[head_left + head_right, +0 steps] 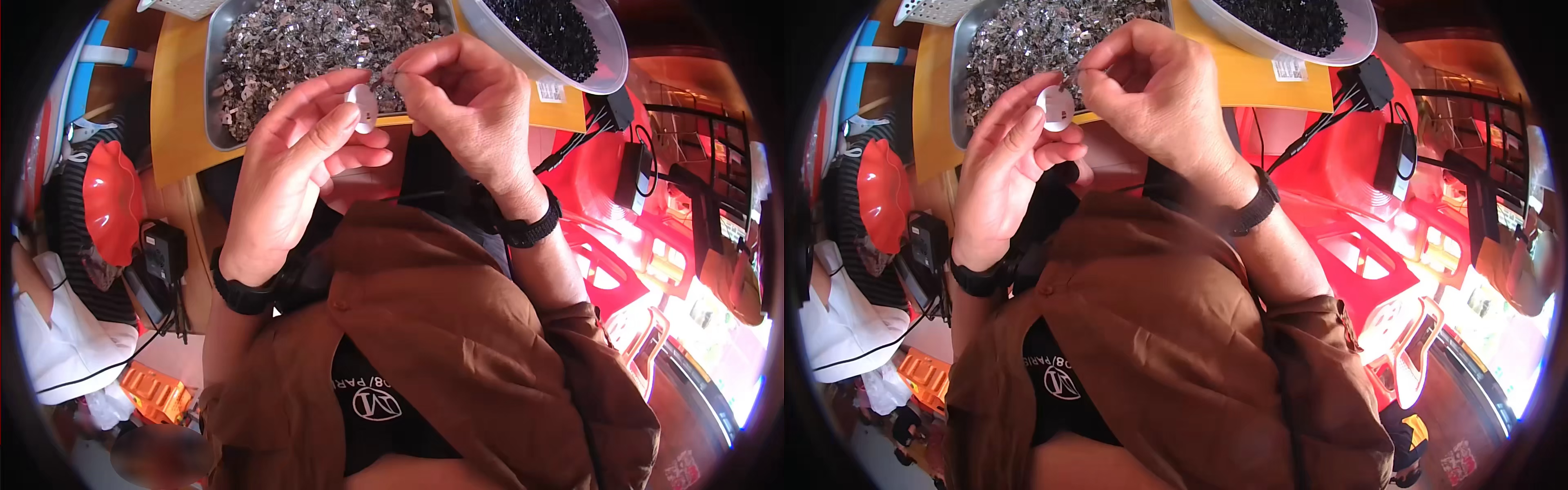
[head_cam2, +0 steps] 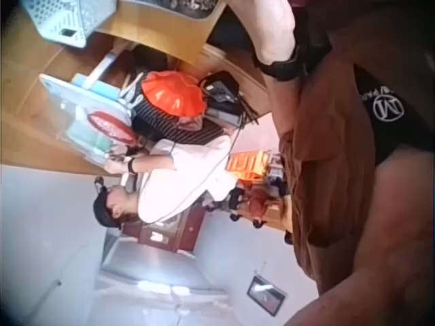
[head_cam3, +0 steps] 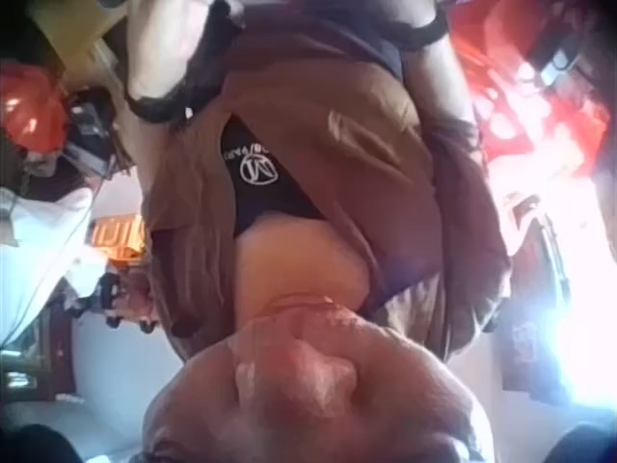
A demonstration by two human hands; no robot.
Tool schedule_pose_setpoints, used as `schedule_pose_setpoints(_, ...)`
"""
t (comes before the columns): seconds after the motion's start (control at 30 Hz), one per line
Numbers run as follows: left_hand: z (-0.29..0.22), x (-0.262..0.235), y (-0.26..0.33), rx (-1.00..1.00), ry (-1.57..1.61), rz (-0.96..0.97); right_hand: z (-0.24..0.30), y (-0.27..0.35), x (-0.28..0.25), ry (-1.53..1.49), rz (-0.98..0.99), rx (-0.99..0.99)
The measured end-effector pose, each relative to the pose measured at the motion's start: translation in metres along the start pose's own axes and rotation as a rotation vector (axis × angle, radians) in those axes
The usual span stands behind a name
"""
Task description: Assembling small plastic and metal components at a workstation.
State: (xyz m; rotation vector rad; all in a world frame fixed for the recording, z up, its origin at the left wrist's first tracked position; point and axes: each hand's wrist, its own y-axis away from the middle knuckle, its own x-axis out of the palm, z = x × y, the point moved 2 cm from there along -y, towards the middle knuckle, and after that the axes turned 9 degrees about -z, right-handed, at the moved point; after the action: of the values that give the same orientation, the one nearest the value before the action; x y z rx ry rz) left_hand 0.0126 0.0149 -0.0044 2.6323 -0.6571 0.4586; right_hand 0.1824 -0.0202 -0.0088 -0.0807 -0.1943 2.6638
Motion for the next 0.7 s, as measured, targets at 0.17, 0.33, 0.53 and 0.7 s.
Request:
schedule_pose_setpoints(0.17,0.003,0.002,0.001,-0.074,0.050,0.041,0.001,0.007,0.002,0.013,0.029,-0.039)
schedule_pose_setpoints(0.33,0.007,-0.004,0.000,-0.099,0.165,0.097,0.002,0.007,0.001,0.041,0.043,-0.186)
schedule_pose_setpoints(0.53,0.009,-0.006,0.001,-0.059,0.195,0.128,0.009,0.011,-0.002,0.154,0.031,-0.320)
schedule_pose_setpoints(0.7,0.006,-0.003,0.006,-0.014,0.124,0.126,0.021,0.014,-0.010,0.271,0.064,-0.410)
